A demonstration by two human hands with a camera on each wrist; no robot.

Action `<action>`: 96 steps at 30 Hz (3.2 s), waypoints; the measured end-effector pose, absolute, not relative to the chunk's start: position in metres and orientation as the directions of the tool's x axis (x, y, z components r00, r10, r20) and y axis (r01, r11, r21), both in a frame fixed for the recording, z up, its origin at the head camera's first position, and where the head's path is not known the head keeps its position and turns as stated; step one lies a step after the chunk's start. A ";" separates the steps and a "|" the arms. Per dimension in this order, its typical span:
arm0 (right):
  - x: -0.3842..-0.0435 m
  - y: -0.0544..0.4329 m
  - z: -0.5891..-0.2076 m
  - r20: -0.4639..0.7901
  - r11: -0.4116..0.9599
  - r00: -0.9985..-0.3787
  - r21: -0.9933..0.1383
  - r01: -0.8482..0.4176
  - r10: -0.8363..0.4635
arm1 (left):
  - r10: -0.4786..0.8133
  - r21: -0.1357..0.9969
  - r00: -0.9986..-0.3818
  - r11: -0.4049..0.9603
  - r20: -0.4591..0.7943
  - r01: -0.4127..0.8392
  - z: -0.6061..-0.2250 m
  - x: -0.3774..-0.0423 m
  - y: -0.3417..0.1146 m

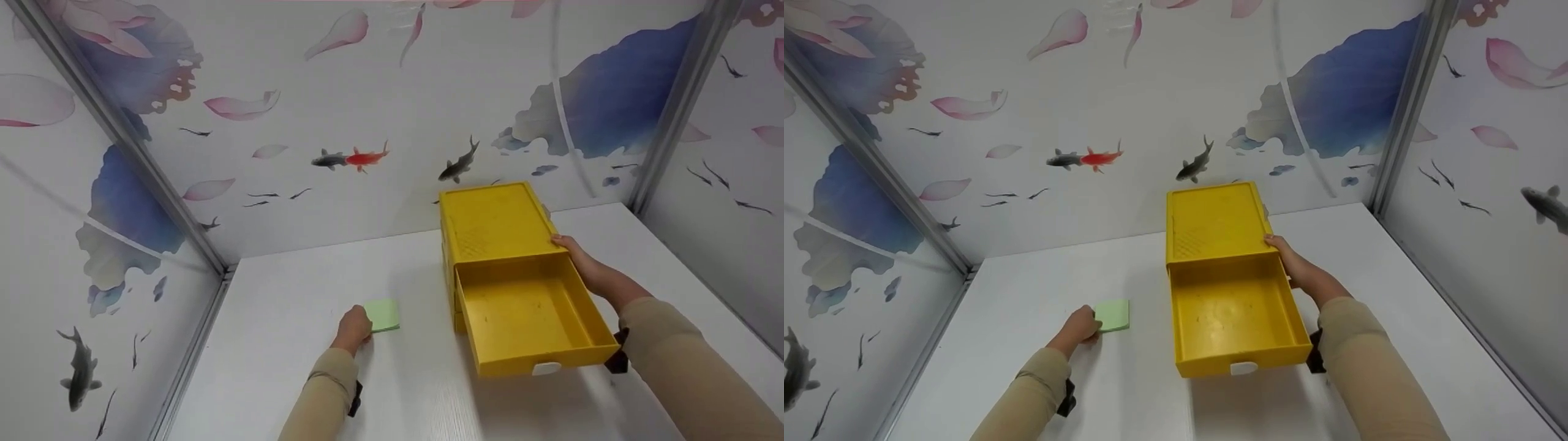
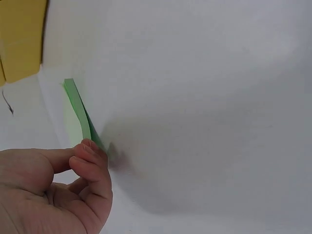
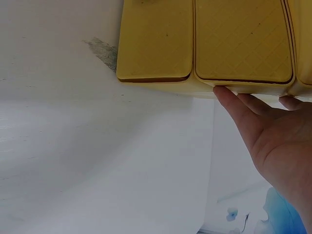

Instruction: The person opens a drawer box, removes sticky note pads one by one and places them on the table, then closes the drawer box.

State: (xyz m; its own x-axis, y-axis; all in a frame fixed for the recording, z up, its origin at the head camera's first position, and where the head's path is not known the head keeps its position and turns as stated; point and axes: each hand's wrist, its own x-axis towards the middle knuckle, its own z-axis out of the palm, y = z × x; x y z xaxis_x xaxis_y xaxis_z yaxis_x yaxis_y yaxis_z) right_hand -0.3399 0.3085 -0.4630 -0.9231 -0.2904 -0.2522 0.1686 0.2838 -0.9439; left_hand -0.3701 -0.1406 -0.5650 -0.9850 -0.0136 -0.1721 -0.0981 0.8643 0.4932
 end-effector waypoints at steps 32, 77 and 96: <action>-0.340 0.311 -0.464 -0.237 0.287 -0.924 -0.946 0.150 -0.300 | 0.066 0.442 -0.997 0.894 0.035 0.074 -0.517 -0.343 -0.145; -0.339 0.311 -0.464 -0.255 0.275 -0.919 -0.946 0.173 -0.301 | 0.660 0.236 -0.651 0.611 0.375 0.755 -0.450 -0.231 -0.036; -0.338 0.313 -0.467 -0.236 0.250 -0.910 -0.956 0.154 -0.341 | 0.687 0.077 -0.523 0.568 0.505 0.819 -0.454 -0.239 -0.028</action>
State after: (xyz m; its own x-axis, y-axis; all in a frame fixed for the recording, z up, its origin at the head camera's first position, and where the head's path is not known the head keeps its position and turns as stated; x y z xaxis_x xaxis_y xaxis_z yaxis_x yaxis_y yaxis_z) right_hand -0.3381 0.3125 -0.4674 -0.9100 -0.3411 -0.2357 0.1538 0.2502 -0.9559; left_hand -0.2391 -0.0285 -0.4542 -0.5234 0.6865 0.5048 0.8194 0.5681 0.0769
